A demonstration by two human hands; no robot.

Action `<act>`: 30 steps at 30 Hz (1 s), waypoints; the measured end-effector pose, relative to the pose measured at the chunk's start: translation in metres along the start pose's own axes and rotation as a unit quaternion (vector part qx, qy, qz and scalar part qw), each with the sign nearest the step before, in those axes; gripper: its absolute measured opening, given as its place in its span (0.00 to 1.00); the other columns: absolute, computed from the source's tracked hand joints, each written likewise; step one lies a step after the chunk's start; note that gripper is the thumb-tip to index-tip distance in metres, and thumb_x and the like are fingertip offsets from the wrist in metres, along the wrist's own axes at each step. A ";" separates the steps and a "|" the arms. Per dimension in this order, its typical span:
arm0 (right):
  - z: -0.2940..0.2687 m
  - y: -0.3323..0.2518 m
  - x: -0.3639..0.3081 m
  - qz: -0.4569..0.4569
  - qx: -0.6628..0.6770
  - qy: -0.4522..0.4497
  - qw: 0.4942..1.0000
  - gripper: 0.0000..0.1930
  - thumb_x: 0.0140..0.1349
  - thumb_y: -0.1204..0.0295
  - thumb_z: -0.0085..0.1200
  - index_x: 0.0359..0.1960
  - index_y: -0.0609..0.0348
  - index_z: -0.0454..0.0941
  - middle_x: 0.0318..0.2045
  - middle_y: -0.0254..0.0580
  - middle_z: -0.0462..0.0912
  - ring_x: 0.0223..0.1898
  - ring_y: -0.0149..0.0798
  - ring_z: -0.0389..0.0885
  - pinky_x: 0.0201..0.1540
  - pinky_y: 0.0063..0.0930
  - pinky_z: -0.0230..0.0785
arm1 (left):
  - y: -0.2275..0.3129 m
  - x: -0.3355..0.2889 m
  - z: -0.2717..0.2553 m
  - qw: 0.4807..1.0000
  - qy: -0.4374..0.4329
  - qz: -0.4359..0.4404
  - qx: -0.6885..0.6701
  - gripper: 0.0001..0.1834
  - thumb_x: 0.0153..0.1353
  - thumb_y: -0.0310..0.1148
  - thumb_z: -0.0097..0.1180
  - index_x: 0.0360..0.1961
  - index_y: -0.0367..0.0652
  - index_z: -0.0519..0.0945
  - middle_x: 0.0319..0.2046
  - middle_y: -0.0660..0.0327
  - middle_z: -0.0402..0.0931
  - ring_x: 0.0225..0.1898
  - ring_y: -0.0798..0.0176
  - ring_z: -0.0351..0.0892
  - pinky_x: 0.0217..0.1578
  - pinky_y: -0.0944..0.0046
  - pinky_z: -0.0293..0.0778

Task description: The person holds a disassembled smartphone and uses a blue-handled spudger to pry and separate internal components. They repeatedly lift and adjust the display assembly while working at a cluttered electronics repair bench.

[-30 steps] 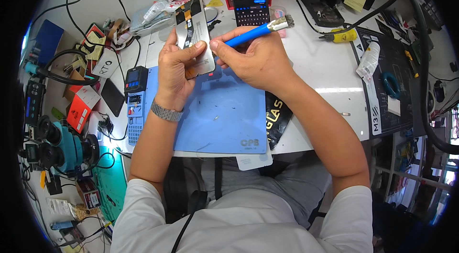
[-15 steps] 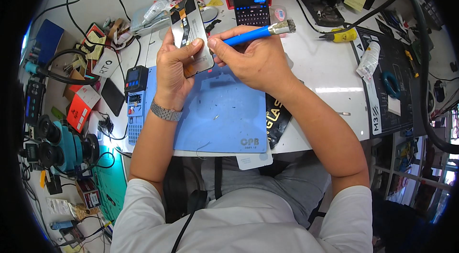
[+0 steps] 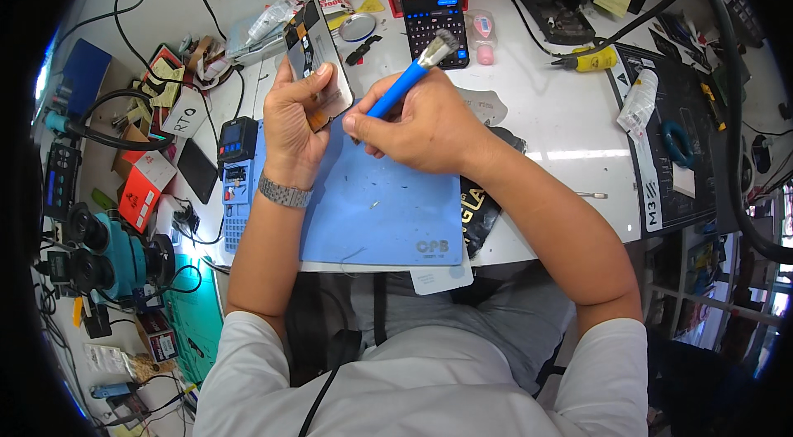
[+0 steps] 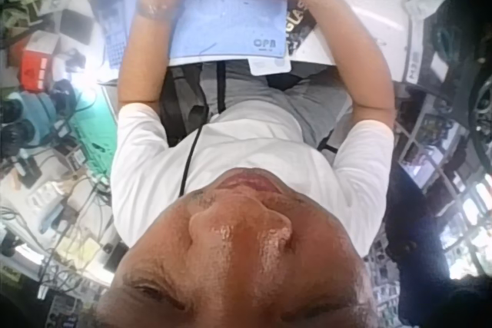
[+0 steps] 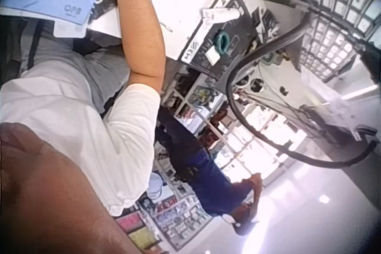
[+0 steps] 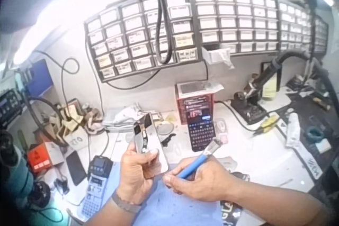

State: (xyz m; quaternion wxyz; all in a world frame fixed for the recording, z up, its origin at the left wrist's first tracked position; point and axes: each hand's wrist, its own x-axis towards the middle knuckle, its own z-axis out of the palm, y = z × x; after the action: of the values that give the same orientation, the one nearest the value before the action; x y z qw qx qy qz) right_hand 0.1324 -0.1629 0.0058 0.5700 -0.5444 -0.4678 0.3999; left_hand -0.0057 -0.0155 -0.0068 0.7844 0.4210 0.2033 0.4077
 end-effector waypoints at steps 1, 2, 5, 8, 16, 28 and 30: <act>0.000 0.000 0.001 -0.004 0.013 0.008 1.000 0.11 0.67 0.68 0.70 0.38 0.67 0.88 0.27 0.40 0.88 0.27 0.28 0.87 0.32 0.25 0.82 | 0.001 0.001 0.001 1.000 -0.004 0.006 0.004 0.30 0.62 0.15 0.64 0.66 0.38 0.74 0.48 0.55 0.86 0.46 0.61 0.89 0.51 0.59 0.89; -0.002 -0.003 0.000 -0.007 0.014 0.048 0.999 0.11 0.66 0.69 0.69 0.37 0.67 0.88 0.26 0.39 0.88 0.27 0.27 0.86 0.31 0.23 0.80 | 0.002 0.001 0.002 1.000 -0.006 0.013 0.005 0.30 0.62 0.15 0.64 0.66 0.38 0.74 0.49 0.55 0.86 0.46 0.61 0.89 0.51 0.59 0.89; -0.008 -0.004 0.003 -0.006 -0.048 0.071 0.996 0.10 0.65 0.70 0.68 0.37 0.67 0.88 0.26 0.38 0.88 0.26 0.26 0.84 0.31 0.22 0.78 | 0.003 -0.003 0.007 0.996 -0.036 0.045 0.065 0.32 0.64 0.18 0.64 0.70 0.38 0.72 0.46 0.58 0.87 0.43 0.65 0.90 0.46 0.63 0.89; -0.009 0.003 0.004 -0.015 -0.089 0.071 0.993 0.11 0.61 0.68 0.68 0.36 0.66 0.88 0.25 0.38 0.87 0.26 0.27 0.83 0.30 0.23 0.76 | 0.006 -0.006 0.007 0.994 -0.066 0.060 0.070 0.36 0.61 0.16 0.67 0.70 0.38 0.70 0.50 0.55 0.86 0.47 0.62 0.90 0.49 0.61 0.89; -0.012 -0.006 0.002 0.029 -0.147 0.030 0.988 0.06 0.61 0.72 0.65 0.35 0.62 0.85 0.28 0.29 0.84 0.27 0.20 0.77 0.31 0.19 0.69 | 0.001 -0.005 0.008 0.968 -0.145 0.173 0.109 0.46 0.60 0.17 0.71 0.77 0.33 0.60 0.58 0.52 0.82 0.53 0.61 0.88 0.54 0.59 0.87; -0.013 0.000 0.003 -0.050 -0.218 0.055 0.973 0.10 0.51 0.69 0.65 0.24 0.65 0.82 0.18 0.43 0.82 0.21 0.36 0.80 0.28 0.32 0.74 | -0.006 -0.010 0.014 0.938 -0.176 0.233 0.188 0.49 0.62 0.17 0.69 0.79 0.33 0.54 0.62 0.50 0.78 0.59 0.58 0.85 0.57 0.60 0.87; -0.013 0.000 0.004 -0.058 -0.247 0.078 0.964 0.10 0.50 0.68 0.64 0.23 0.65 0.81 0.18 0.45 0.82 0.21 0.40 0.81 0.28 0.34 0.75 | -0.008 -0.012 0.020 0.932 -0.172 0.240 0.212 0.50 0.62 0.17 0.69 0.80 0.34 0.51 0.64 0.49 0.76 0.61 0.58 0.84 0.58 0.60 0.86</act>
State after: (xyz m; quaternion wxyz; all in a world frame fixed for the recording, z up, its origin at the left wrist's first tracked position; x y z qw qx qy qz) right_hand 0.1456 -0.1625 0.0061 0.4749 -0.6697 -0.5366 0.1950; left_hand 0.0041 -0.0376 -0.0029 0.5787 0.6774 0.0404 0.4523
